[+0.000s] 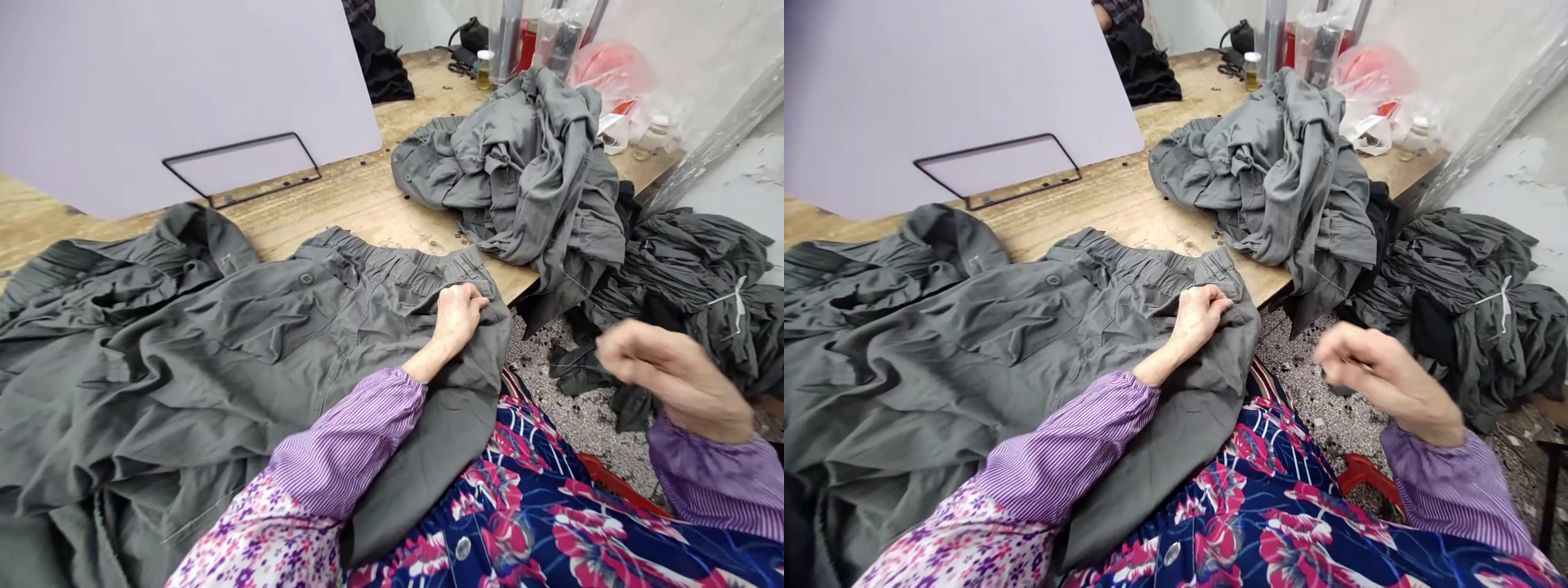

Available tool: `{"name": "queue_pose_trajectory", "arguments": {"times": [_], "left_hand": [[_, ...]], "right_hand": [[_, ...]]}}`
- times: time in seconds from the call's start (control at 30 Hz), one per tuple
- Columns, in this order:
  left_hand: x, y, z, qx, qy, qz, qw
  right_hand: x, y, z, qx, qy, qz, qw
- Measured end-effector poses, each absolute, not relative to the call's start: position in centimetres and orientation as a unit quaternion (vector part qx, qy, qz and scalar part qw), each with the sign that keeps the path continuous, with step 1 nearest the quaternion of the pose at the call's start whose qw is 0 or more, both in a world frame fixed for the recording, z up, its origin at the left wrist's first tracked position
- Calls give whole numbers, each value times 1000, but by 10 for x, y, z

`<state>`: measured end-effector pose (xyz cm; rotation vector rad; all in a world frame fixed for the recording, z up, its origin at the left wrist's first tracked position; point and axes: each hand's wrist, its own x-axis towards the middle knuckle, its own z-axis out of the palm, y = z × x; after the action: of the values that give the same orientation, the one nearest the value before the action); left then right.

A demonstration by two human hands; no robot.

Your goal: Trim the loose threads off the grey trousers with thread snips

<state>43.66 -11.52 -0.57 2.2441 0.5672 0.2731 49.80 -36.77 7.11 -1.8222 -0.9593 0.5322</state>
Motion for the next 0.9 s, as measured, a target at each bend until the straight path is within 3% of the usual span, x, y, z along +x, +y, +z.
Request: {"name": "queue_pose_trajectory", "arguments": {"times": [0.1, 0.23, 0.4, 0.63, 0.73, 0.9], "left_hand": [[435, -110, -8, 854, 266, 123, 429], [433, -110, -8, 835, 285, 146, 448], [430, -113, -4, 830, 282, 172, 449], [426, -115, -1, 833, 277, 206, 433], [420, -118, 0, 846, 297, 190, 400], [409, -135, 0, 914, 285, 62, 283]], "right_hand": [[504, -331, 50, -809, -438, 176, 350], [510, -288, 23, -852, -498, 16, 157], [510, -259, 13, -828, -555, -70, 45], [512, -244, 12, -819, -570, -65, 14], [522, -237, 14, -840, -533, -76, 75], [544, -205, 18, -791, -588, -29, 164]]}}
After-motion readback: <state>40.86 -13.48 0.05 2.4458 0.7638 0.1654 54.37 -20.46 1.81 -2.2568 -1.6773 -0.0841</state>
